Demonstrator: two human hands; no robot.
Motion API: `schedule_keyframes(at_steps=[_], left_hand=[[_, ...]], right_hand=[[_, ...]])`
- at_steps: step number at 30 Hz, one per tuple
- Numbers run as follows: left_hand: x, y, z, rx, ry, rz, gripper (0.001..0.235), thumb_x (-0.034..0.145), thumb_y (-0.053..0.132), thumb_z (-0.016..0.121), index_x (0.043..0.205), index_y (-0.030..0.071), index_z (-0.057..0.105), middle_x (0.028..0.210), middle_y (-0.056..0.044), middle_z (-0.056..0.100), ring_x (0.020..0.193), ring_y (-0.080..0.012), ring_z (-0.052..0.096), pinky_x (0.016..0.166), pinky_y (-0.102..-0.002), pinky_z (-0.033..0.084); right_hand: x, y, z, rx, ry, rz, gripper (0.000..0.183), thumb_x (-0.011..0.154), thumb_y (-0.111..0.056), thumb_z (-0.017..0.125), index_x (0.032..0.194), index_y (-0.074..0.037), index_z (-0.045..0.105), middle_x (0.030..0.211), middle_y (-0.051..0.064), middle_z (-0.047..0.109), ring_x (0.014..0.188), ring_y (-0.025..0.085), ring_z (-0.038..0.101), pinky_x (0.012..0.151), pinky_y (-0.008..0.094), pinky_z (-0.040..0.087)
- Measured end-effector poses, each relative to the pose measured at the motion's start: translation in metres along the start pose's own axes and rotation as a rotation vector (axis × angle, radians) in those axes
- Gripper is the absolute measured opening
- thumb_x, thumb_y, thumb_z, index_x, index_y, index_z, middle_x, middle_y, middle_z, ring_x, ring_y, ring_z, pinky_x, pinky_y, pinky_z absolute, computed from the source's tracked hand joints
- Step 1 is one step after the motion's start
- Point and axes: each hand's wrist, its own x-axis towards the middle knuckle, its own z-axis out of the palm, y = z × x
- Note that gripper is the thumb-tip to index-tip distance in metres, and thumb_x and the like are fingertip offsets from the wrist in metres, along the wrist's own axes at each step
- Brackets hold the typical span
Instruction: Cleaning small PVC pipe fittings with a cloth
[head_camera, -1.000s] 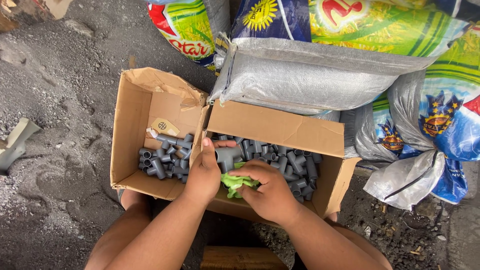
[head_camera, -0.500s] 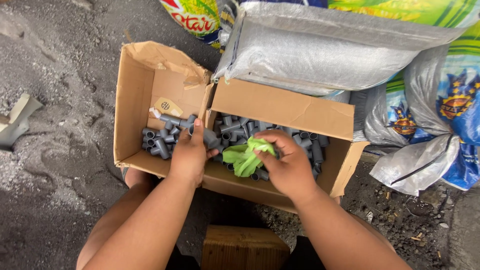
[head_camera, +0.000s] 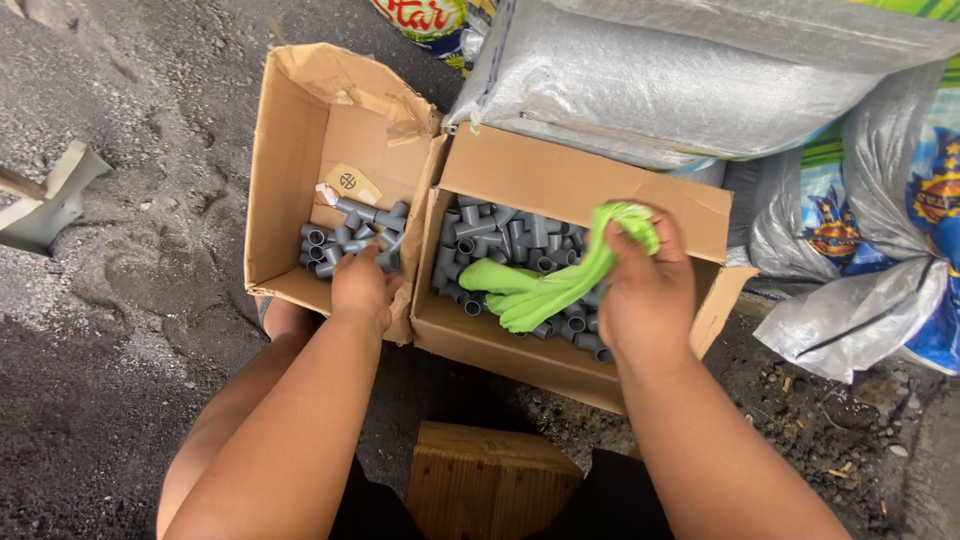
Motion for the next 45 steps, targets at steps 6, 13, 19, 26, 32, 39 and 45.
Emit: schedule_keyframes(at_steps=[6, 13, 19, 26, 32, 39, 45], left_hand=[[-0.068, 0.033, 0.022, 0.402, 0.060, 0.020, 0.059, 0.086, 0.044, 0.061, 0.141, 0.023, 0.053, 0.093, -0.003, 0.064, 0.081, -0.0203, 0.058, 0.079, -0.033, 0.045], [-0.065, -0.020, 0.059, 0.671, -0.138, 0.556, 0.030, 0.092, 0.035, 0.067, 0.115, 0.015, 0.073, 0.114, -0.004, 0.070, 0.088, -0.0188, 0.070, 0.082, -0.034, 0.054], [-0.078, -0.067, 0.095, 1.120, -0.540, 0.425, 0.041, 0.093, 0.043, 0.059, 0.129, 0.024, 0.066, 0.140, -0.005, 0.056, 0.102, -0.0240, 0.068, 0.081, -0.043, 0.053], [-0.068, -0.108, 0.129, 1.567, -0.741, 0.571, 0.061, 0.098, 0.041, 0.058, 0.153, 0.021, 0.043, 0.164, -0.009, 0.030, 0.151, -0.0347, 0.024, 0.117, -0.050, 0.033], [-0.043, -0.126, 0.134, 1.771, -0.693, 0.514, 0.065, 0.101, 0.031, 0.047, 0.161, 0.019, 0.026, 0.170, -0.007, 0.019, 0.151, -0.0365, 0.021, 0.119, -0.051, 0.031], [-0.035, -0.127, 0.134, 1.750, -0.569, 0.493, 0.061, 0.089, -0.002, 0.051, 0.148, 0.011, 0.042, 0.141, -0.020, 0.051, 0.133, -0.0394, 0.043, 0.095, -0.054, 0.055], [-0.056, -0.108, 0.126, 1.806, -0.543, 0.447, 0.077, 0.091, 0.002, 0.054, 0.161, 0.021, 0.027, 0.142, -0.019, 0.054, 0.139, -0.0401, 0.039, 0.101, -0.051, 0.052]], right_hand=[[0.022, -0.040, -0.046, -0.066, 0.050, -0.535, 0.007, 0.103, -0.009, 0.059, 0.110, -0.010, 0.057, 0.086, 0.008, 0.057, 0.069, 0.015, 0.053, 0.059, 0.027, 0.043], [0.031, -0.065, -0.088, -0.111, 0.176, -0.716, 0.009, 0.103, -0.006, 0.055, 0.111, -0.009, 0.056, 0.089, 0.011, 0.048, 0.075, 0.024, 0.047, 0.068, 0.037, 0.041], [0.036, -0.079, -0.103, -0.015, 0.382, -0.277, 0.012, 0.098, -0.006, 0.060, 0.107, -0.014, 0.062, 0.092, 0.006, 0.065, 0.068, 0.026, 0.071, 0.063, 0.034, 0.060], [0.039, -0.091, -0.145, 0.052, 0.400, -0.333, 0.011, 0.096, -0.002, 0.057, 0.100, -0.012, 0.060, 0.088, 0.008, 0.058, 0.061, 0.023, 0.054, 0.052, 0.035, 0.053], [0.039, -0.100, -0.159, 0.118, 0.386, -0.295, 0.010, 0.092, -0.002, 0.056, 0.099, -0.009, 0.059, 0.083, 0.010, 0.054, 0.059, 0.025, 0.051, 0.053, 0.036, 0.048], [0.040, -0.091, -0.165, 0.134, 0.349, -0.206, 0.011, 0.091, 0.002, 0.055, 0.099, -0.006, 0.058, 0.081, 0.011, 0.058, 0.062, 0.022, 0.058, 0.054, 0.035, 0.057], [0.032, -0.083, -0.145, 0.184, 0.269, -0.122, 0.011, 0.092, 0.001, 0.056, 0.099, -0.007, 0.057, 0.083, 0.011, 0.060, 0.059, 0.020, 0.056, 0.053, 0.031, 0.055]])
